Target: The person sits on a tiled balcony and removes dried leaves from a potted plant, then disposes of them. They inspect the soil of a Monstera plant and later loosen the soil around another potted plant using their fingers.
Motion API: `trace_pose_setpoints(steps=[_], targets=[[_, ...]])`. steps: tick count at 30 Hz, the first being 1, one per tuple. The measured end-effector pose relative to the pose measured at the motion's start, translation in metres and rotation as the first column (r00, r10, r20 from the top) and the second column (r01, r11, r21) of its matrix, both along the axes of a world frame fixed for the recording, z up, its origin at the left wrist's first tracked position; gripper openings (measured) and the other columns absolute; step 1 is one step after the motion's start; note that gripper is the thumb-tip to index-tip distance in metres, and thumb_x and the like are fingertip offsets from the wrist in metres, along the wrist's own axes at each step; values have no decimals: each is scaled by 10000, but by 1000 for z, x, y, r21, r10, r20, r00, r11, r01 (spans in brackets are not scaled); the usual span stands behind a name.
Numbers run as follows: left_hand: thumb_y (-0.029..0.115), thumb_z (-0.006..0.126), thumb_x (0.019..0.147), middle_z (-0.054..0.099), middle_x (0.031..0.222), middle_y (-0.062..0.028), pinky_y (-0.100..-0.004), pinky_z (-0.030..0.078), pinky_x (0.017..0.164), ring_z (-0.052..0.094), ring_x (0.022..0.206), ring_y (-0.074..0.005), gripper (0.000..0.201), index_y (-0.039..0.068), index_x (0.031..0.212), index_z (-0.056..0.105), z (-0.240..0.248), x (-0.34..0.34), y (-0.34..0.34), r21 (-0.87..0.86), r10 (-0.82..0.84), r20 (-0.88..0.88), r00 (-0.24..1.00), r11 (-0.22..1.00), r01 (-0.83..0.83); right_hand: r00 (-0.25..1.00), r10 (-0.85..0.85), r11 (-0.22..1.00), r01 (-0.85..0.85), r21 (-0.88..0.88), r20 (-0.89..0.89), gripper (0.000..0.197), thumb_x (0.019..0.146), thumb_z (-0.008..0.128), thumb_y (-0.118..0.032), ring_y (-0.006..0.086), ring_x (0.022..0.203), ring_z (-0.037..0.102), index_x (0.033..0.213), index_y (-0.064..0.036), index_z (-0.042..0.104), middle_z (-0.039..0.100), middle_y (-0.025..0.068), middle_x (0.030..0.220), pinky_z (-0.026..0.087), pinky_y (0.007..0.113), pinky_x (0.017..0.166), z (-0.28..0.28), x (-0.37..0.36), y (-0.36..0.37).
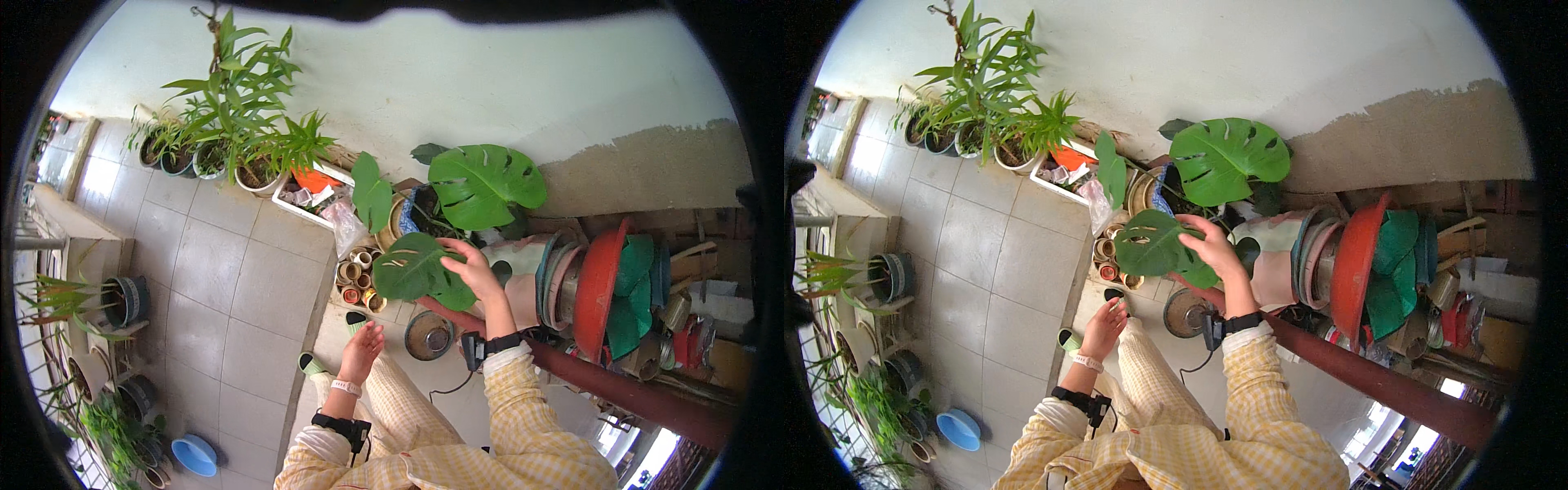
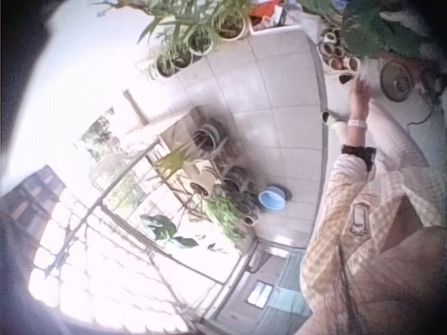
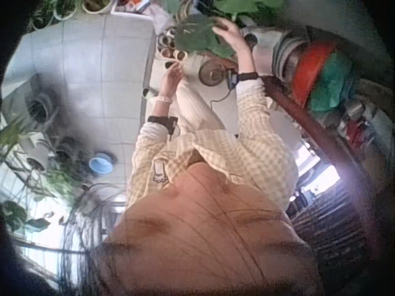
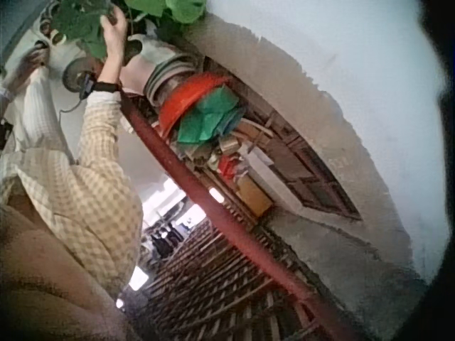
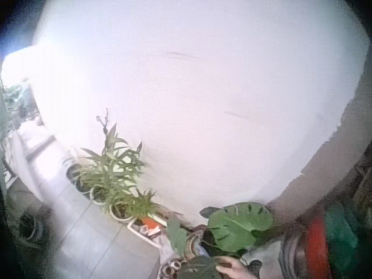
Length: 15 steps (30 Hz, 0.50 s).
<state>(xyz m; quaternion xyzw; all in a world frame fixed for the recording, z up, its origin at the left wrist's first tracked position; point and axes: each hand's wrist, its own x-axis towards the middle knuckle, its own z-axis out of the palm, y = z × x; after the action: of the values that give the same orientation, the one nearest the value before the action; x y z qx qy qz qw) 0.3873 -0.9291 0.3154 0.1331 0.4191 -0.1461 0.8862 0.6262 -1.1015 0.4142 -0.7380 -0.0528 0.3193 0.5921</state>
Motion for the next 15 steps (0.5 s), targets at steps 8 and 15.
trace_pose_setpoints(steps=[8, 15], targets=[[289, 452, 919, 575, 1081, -37, -289, 428, 854, 539, 928, -146, 324, 100, 1181, 480, -3, -7, 18, 47, 13, 13, 1000, 999, -14, 965, -15, 991, 50, -126, 261, 398, 817, 552, 7, 168, 1017, 557, 1207, -9, 476, 594, 101, 1097, 427, 290, 882, -7, -32, 33], [274, 486, 904, 580, 1068, -32, -281, 435, 832, 545, 893, -131, 317, 109, 1175, 486, -4, 0, 25, 67, -23, -31, 999, 997, 25, 850, -154, 963, 243, -114, 504, 252, 855, 532, -58, 190, 955, 603, 1098, 9, 544, 624, 130, 1043, 461, 285, 807, 21, -64, 28]])
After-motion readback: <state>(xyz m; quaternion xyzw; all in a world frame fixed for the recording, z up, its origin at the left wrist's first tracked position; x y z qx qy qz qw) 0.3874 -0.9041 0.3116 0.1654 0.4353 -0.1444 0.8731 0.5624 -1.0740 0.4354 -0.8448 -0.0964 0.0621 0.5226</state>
